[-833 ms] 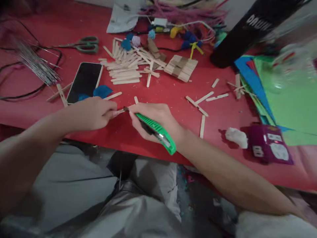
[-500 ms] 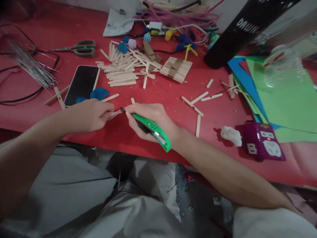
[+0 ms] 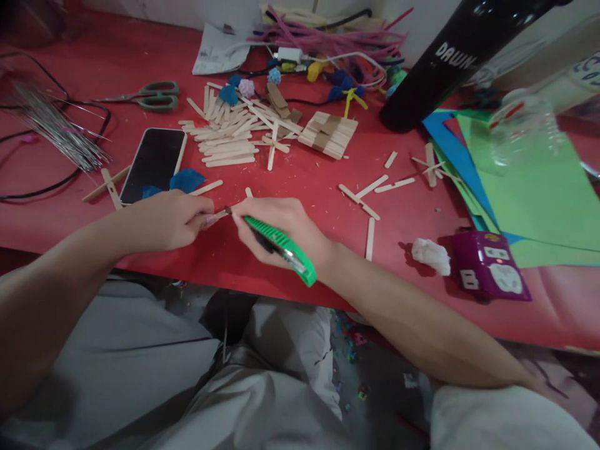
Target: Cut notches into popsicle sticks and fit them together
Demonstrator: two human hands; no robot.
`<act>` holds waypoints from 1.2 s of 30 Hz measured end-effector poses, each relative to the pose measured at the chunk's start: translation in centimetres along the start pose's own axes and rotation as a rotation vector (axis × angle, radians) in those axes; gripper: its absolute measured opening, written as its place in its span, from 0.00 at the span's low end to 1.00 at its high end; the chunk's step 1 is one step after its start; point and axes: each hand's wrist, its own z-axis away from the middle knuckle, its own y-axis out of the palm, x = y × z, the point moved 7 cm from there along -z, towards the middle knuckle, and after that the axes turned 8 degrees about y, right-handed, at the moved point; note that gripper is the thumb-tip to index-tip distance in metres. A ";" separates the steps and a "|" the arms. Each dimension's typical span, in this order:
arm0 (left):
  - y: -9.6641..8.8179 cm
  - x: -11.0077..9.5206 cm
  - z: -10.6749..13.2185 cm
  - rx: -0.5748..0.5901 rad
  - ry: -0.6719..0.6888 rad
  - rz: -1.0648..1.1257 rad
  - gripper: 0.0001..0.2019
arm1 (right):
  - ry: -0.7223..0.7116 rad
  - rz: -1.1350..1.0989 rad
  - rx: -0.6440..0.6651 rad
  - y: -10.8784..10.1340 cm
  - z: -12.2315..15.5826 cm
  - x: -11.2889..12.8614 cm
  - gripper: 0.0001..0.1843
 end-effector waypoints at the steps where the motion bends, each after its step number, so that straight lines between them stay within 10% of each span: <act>1: 0.0 0.0 0.0 -0.004 0.002 0.004 0.10 | 0.042 -0.010 -0.053 -0.4 -0.1 -0.3 0.05; 8: 0.4 0.3 0.2 0.017 -0.064 -0.051 0.11 | 0.175 -0.058 -0.198 -1.5 -0.1 -0.7 0.06; 36: 0.0 0.1 0.5 -0.032 -0.050 -0.018 0.11 | -0.030 -0.034 -0.077 -0.6 -0.4 1.1 0.08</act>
